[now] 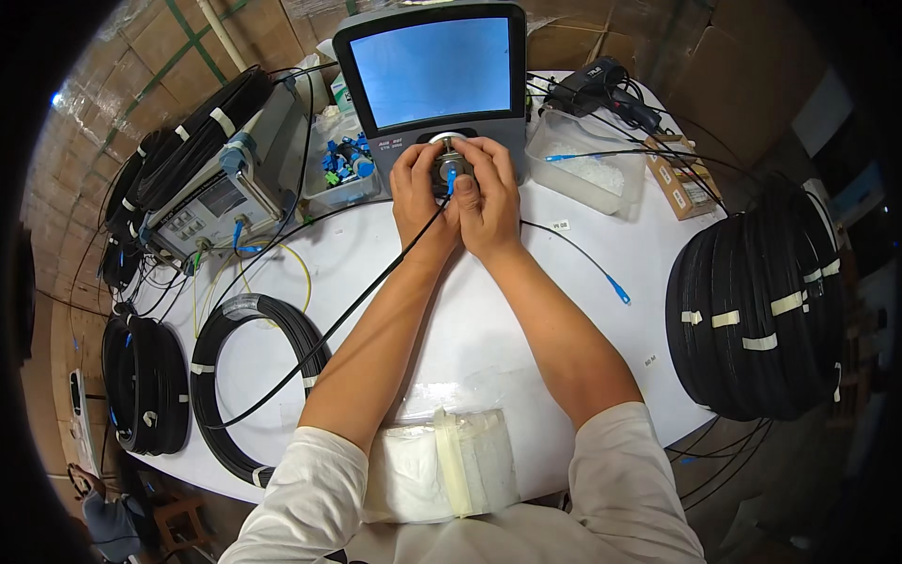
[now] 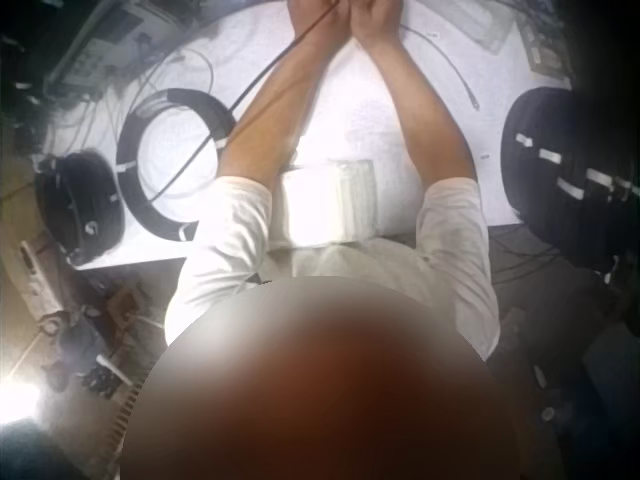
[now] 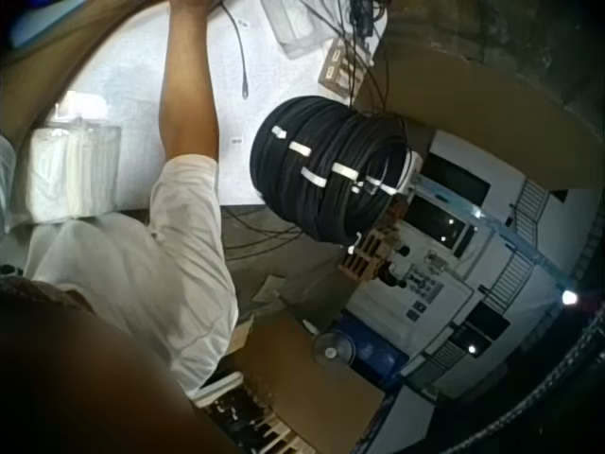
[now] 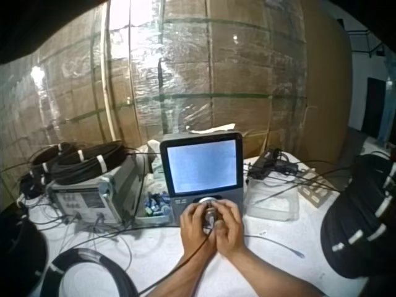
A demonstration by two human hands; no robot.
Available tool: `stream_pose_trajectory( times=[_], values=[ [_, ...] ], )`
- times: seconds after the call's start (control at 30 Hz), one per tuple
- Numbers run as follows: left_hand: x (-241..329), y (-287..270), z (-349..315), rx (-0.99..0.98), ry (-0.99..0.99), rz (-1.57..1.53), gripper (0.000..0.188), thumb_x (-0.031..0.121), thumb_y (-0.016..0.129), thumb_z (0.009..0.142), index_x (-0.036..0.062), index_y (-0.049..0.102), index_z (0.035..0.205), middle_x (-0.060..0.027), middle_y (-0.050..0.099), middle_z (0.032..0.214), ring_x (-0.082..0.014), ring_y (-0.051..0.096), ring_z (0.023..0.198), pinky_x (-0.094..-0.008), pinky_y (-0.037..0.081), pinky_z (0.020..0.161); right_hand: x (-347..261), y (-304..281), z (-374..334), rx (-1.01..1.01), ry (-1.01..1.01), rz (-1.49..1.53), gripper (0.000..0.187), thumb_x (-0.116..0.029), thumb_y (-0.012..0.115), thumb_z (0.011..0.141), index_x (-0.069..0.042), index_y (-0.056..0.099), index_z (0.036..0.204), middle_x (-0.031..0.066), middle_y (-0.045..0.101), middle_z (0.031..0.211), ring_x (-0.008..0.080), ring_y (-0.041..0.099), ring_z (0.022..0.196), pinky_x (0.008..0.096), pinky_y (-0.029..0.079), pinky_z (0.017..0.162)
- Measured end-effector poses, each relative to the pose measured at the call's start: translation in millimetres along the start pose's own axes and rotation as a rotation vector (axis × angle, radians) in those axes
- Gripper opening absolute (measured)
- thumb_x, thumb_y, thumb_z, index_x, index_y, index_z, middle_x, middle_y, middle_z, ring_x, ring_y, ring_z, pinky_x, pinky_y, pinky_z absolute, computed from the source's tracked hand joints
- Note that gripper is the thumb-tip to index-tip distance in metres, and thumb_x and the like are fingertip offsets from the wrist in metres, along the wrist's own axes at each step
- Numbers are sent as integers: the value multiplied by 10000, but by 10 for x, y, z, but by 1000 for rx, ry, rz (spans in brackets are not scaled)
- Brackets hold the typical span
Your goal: The recorder uses a digital inspection microscope to examine the end faces of fiber optic cables.
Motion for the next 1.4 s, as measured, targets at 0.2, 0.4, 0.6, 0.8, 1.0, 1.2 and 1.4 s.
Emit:
stream_pose_trajectory(
  times=[0.2,0.4,0.6,0.8,1.0,1.2,1.4],
  values=[
    [-6,-4,1,4,-26,9,633,207,834,865,98,569,1429,-166,552,1356,-408,551,1223,-489,467,1028,-3,10,-21,31,-50,-9,634,-577,446,1100,-41,663,1359,190,584,1335,366,598,1240,437,484,1042],
    [-7,1,3,-8,-18,-4,630,203,836,862,102,575,1426,-165,556,1347,-406,559,1213,-484,476,1021,-3,-1,-11,14,-17,5,622,-562,446,1105,-38,674,1350,186,582,1337,364,600,1236,432,484,1042],
    [-3,3,3,7,-4,-3,619,204,833,865,105,578,1421,-165,556,1348,-405,560,1214,-483,476,1021,18,0,-15,17,-10,14,619,-558,444,1107,-38,677,1349,187,578,1339,356,601,1235,427,483,1045],
    [-12,11,-2,4,-24,23,624,199,823,869,105,572,1433,-168,559,1348,-406,559,1214,-488,475,1020,-2,3,-14,15,-46,-6,633,-570,442,1104,-38,676,1354,185,577,1339,350,599,1236,424,485,1044],
    [-39,-5,-8,-2,-13,10,621,180,810,871,106,570,1440,-168,555,1353,-405,558,1218,-486,472,1023,-29,10,-9,9,-5,38,622,-556,447,1106,-34,677,1354,191,580,1341,353,603,1236,424,489,1042],
    [-9,-14,-1,32,4,48,577,335,769,947,80,584,1431,-179,568,1344,-383,569,1225,-452,509,996,-7,-4,-13,22,-35,1,652,-583,438,1099,-34,677,1358,199,579,1348,366,602,1238,432,488,1047],
    [-1,-19,3,11,16,52,582,317,769,946,81,583,1444,-182,569,1341,-391,573,1226,-460,514,989,12,10,-22,-3,-34,-9,665,-596,440,1094,-35,678,1358,202,584,1352,369,598,1250,434,485,1051]
  ],
)
Point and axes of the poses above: each hand's wrist, its own z-axis towards the middle knuckle, its own y-axis out of the palm, x = y × z, the point moved 7 cm from there along z, towards the middle knuckle
